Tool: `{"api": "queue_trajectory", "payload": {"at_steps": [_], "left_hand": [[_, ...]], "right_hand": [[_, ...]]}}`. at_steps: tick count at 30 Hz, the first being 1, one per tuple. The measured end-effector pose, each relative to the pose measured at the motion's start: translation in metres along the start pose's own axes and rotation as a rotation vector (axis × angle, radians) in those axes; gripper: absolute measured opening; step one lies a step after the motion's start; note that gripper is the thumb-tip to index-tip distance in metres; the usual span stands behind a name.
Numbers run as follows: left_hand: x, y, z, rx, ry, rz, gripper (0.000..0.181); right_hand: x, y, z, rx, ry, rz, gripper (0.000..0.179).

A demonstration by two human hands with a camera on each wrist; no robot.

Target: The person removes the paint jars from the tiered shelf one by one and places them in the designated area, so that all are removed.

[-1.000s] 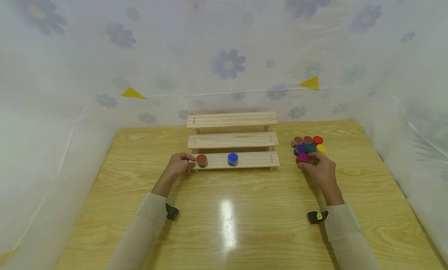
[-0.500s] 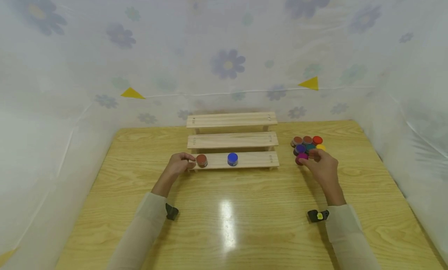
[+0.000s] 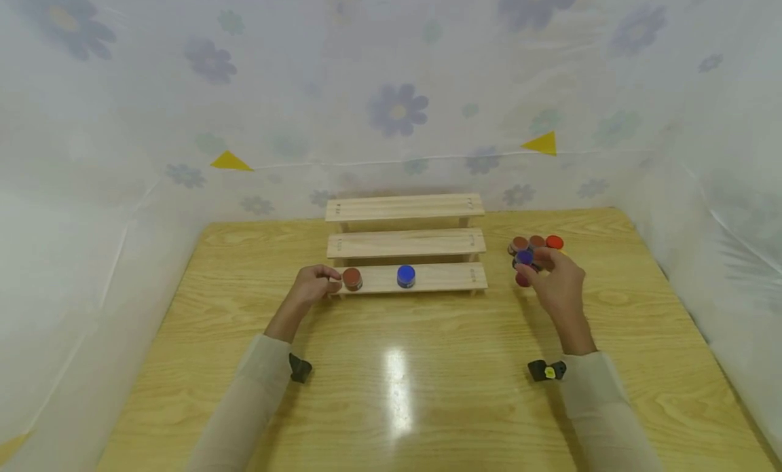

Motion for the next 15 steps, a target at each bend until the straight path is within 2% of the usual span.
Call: {"api": "queue_trajectory", "payload": {"at_steps": [6,10,15], "left_hand": [[0.001,0.001,-0.001,-0.003,-0.002,0.003,0.021],[0.001,0.002,-0.001,-0.007,0.003,-0.003,0.02],[0.0,0.001,-0.001,-0.005,0.004,-0.005,0.02]], "right_hand": [[-0.005,-0.016,-0.019,-0.023,-0.02,0.08,0.044],[-0.009,-0.023,-0.034,-0.095,-0.07,0.084,0.047],[-0.011,-0.036,-0.045,-0.102,-0.086,0.102,0.048]]}}
Point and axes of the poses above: each hand's wrist, its own x-axis away from the middle knuckle, its own z-axis out of the back of the hand, y = z × x, the point moved 10 cm from there along -x, towards the middle knuckle, and after that the axes turned 15 degrees about -y, right-handed, at the moved point
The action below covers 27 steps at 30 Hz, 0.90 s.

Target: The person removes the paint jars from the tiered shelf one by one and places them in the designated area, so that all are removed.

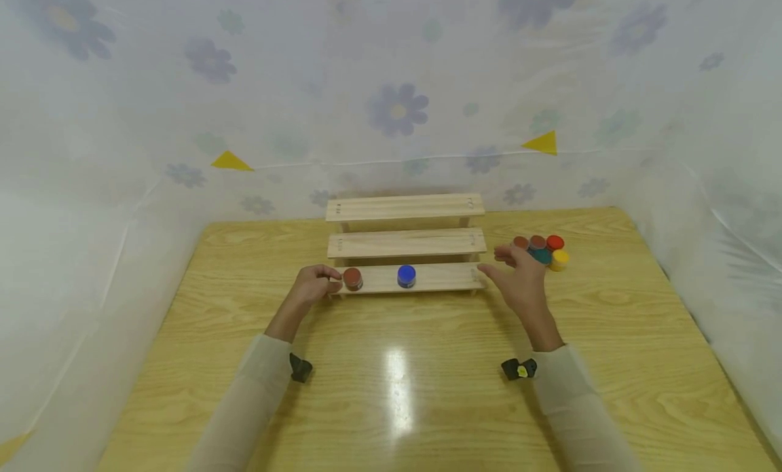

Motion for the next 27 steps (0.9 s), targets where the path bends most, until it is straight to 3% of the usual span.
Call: {"api": "queue_trajectory", "payload": {"at_steps": [7,13,27], "left_hand": [[-0.002,-0.002,0.001,0.009,-0.001,0.005,0.021],[-0.001,0.0,0.0,0.012,0.0,-0.003,0.02],[0.0,0.0,-0.001,0.026,-0.013,-0.008,0.021]], "right_hand": [[-0.005,-0.022,-0.021,0.007,-0.02,0.044,0.049],[-0.007,-0.048,-0.049,0.111,-0.071,0.138,0.05],[-0.014,-0.074,-0.087,0.082,-0.147,0.212,0.048]]}}
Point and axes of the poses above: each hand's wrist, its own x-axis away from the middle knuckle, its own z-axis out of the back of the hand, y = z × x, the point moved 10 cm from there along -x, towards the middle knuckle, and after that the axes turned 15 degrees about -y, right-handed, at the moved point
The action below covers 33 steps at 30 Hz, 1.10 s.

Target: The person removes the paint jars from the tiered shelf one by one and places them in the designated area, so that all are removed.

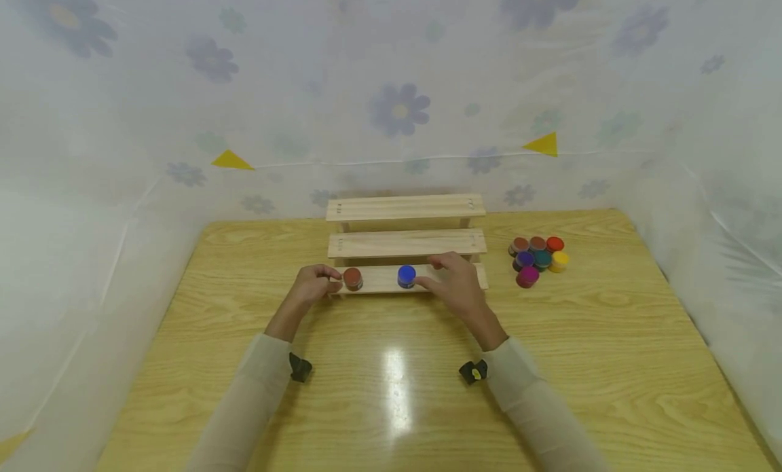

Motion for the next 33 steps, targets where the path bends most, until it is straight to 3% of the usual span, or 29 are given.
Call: {"api": "queue_trajectory", "payload": {"at_steps": [9,33], "left_hand": [[0.001,0.001,0.0,0.001,0.003,-0.01,0.021],[0.001,0.0,0.001,0.002,-0.001,-0.004,0.021]], "right_hand": [[-0.011,-0.006,-0.022,-0.022,-0.081,-0.038,0.045],[-0.014,-0.004,-0.029,-0.062,-0.087,-0.034,0.036]]}}
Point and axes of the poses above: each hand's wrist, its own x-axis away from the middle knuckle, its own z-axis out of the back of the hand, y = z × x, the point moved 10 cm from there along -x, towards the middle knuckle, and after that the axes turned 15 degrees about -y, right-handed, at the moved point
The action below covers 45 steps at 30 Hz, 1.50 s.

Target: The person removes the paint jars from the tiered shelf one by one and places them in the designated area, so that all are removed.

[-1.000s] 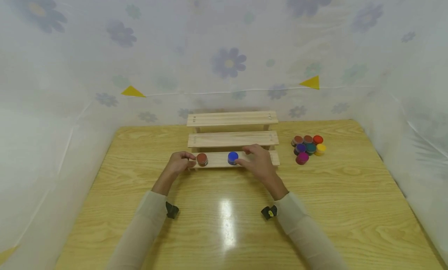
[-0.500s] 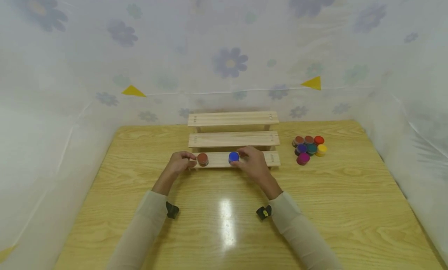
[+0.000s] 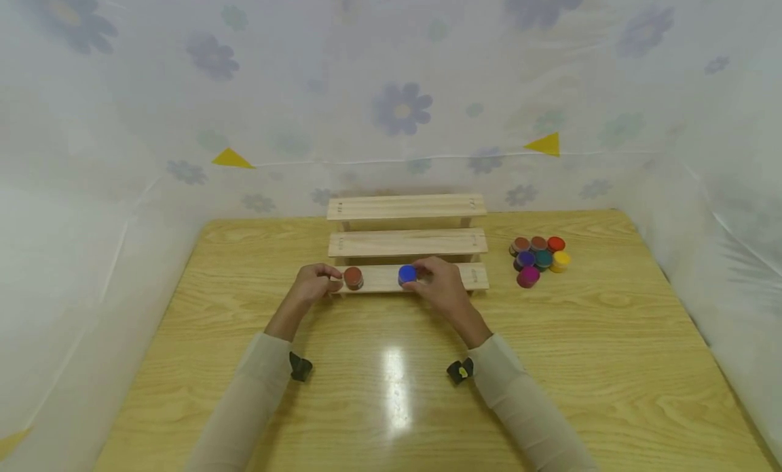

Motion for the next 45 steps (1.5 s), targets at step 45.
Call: {"api": "queue_trajectory", "payload": {"at_steps": [45], "left_hand": [[0.001,-0.001,-0.001,-0.023,0.003,0.003,0.02]], "right_hand": [[0.035,0.007,0.063,0.034,0.111,-0.024,0.036]]}}
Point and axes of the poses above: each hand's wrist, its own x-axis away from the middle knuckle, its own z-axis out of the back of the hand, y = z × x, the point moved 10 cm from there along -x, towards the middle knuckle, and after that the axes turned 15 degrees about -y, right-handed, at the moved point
